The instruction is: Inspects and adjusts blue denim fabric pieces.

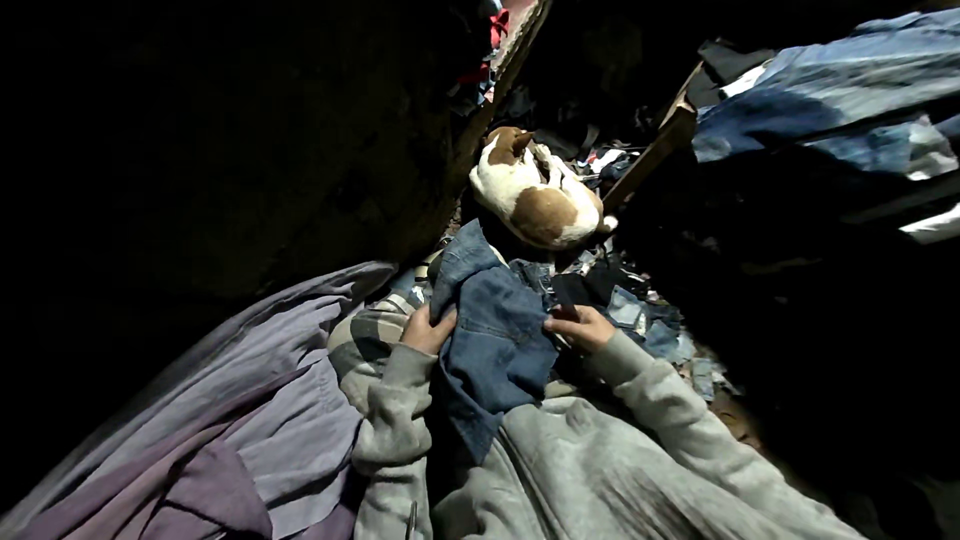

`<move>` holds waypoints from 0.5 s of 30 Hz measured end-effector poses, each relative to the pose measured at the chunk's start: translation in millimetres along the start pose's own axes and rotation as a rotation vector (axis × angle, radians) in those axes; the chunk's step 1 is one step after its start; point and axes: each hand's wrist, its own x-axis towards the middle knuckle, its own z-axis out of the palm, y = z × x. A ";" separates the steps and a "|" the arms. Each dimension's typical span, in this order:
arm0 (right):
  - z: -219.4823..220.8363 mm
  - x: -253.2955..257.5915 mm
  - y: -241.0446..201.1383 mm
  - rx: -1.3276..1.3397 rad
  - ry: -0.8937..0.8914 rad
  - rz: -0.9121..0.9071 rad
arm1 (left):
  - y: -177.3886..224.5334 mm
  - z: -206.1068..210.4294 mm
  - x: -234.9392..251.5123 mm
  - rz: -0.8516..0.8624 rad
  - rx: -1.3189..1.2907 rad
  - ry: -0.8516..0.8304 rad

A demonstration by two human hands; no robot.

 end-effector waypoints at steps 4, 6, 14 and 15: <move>1.2 5.9 -49.0 0.156 0.201 0.024 | 29.6 4.3 -11.7 -0.052 -0.323 0.234; 1.9 3.4 -76.3 0.202 0.271 0.028 | 27.1 1.0 -11.5 -0.045 -0.526 0.431; 20.6 25.3 -33.3 0.072 0.103 -0.022 | -40.6 5.7 -5.3 -0.060 -0.694 0.565; 27.1 18.3 -28.6 0.123 0.105 0.015 | -45.7 7.6 -5.9 -0.080 -0.707 0.541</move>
